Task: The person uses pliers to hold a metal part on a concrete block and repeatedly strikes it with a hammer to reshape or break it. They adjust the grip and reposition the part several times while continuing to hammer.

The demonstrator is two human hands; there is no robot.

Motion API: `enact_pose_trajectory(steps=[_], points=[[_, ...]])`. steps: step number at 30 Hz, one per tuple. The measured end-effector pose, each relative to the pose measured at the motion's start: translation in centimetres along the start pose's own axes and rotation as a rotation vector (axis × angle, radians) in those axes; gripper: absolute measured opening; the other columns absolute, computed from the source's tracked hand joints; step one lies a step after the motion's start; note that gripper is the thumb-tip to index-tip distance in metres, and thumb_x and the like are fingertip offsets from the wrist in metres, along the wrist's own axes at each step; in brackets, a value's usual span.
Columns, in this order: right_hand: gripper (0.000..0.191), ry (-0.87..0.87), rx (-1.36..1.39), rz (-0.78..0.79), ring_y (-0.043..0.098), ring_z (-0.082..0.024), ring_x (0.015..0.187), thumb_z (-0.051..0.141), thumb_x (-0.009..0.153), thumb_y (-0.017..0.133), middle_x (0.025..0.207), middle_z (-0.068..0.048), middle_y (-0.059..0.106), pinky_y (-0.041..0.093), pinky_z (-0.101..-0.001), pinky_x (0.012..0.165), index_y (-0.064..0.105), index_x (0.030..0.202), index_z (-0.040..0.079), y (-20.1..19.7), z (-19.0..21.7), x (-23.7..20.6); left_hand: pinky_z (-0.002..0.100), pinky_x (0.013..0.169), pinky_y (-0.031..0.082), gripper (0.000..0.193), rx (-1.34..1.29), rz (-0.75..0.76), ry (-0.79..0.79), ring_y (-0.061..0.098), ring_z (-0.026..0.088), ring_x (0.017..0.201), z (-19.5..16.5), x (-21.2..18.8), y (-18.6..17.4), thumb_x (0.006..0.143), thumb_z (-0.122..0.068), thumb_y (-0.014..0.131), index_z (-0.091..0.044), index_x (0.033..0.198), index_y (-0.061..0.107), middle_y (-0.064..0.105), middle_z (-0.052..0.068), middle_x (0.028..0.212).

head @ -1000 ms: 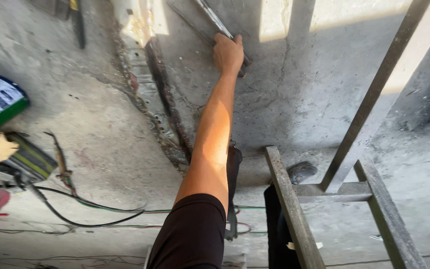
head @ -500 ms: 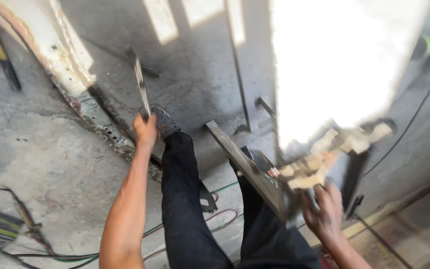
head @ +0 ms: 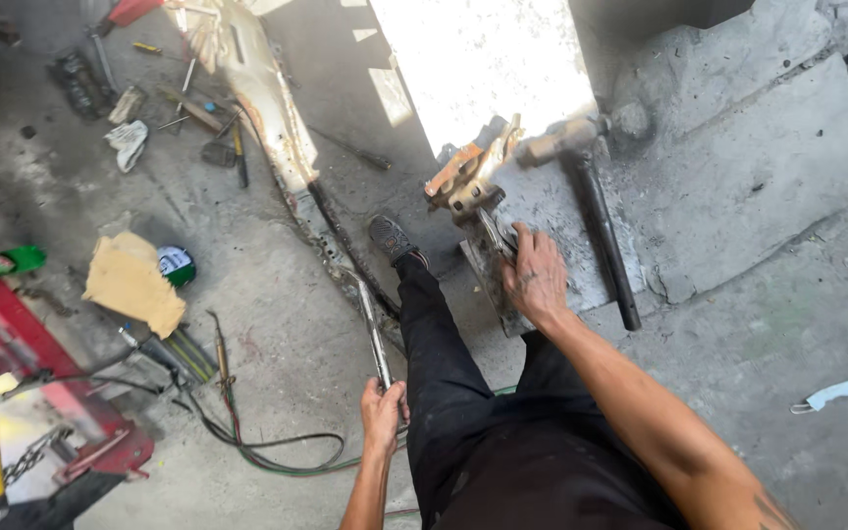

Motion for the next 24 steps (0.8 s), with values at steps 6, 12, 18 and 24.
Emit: enact_pose_trajectory(steps=[6, 12, 18, 24], points=[[0.053, -0.053, -0.045, 0.127, 0.06, -0.045, 0.102, 0.029, 0.09, 0.07, 0.108, -0.025, 0.059, 0.052, -0.0566, 0.078, 0.05, 0.133, 0.006, -0.2, -1.5, -1.5, 0.028, 0.044, 0.05, 0.019, -0.147, 0.024, 0.126, 0.06, 0.012, 0.051, -0.7, -11.2, 4.8, 0.092, -0.013, 0.067, -0.002, 0.098, 0.053, 0.061, 0.005, 0.069], [0.057, -0.12, -0.084, 0.153, 0.063, -0.047, 0.097, 0.033, 0.089, 0.07, 0.105, -0.026, 0.062, 0.054, -0.0567, 0.075, 0.048, 0.134, 0.005, -0.4, -1.5, -2.4, 0.027, 0.044, 0.049, 0.019, -0.026, 0.056, 0.211, 0.058, 0.01, 0.051, -3.4, -15.0, 7.0, 0.093, -0.014, 0.068, -0.002, 0.101, 0.055, 0.059, 0.003, 0.066], [0.057, -0.17, -0.162, 0.061, 0.064, -0.044, 0.094, 0.035, 0.092, 0.069, 0.104, -0.026, 0.062, 0.054, -0.0528, 0.074, 0.052, 0.136, 0.004, -2.3, -1.3, -5.6, 0.026, 0.039, 0.042, 0.02, 0.056, 0.134, 0.283, 0.054, 0.008, 0.048, -5.0, -14.9, 8.4, 0.094, -0.016, 0.067, -0.003, 0.102, 0.054, 0.055, 0.002, 0.063], [0.048, 0.045, 0.463, 0.491, 0.07, -0.024, 0.087, 0.036, 0.099, 0.059, 0.102, -0.016, 0.071, 0.057, -0.0406, 0.073, 0.055, 0.137, 0.006, -3.7, 2.2, -11.5, 0.037, 0.053, 0.05, 0.03, 0.267, 0.126, 0.6, 0.06, 0.02, 0.06, -9.8, -15.8, 11.6, 0.094, -0.021, 0.073, 0.001, 0.106, 0.056, 0.062, 0.01, 0.071]])
Point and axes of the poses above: each hand's wrist, its own x-axis towards the middle knuckle, its own y-axis out of the palm, z = x × y, the point moved 8 cm from there along x, towards the middle knuckle
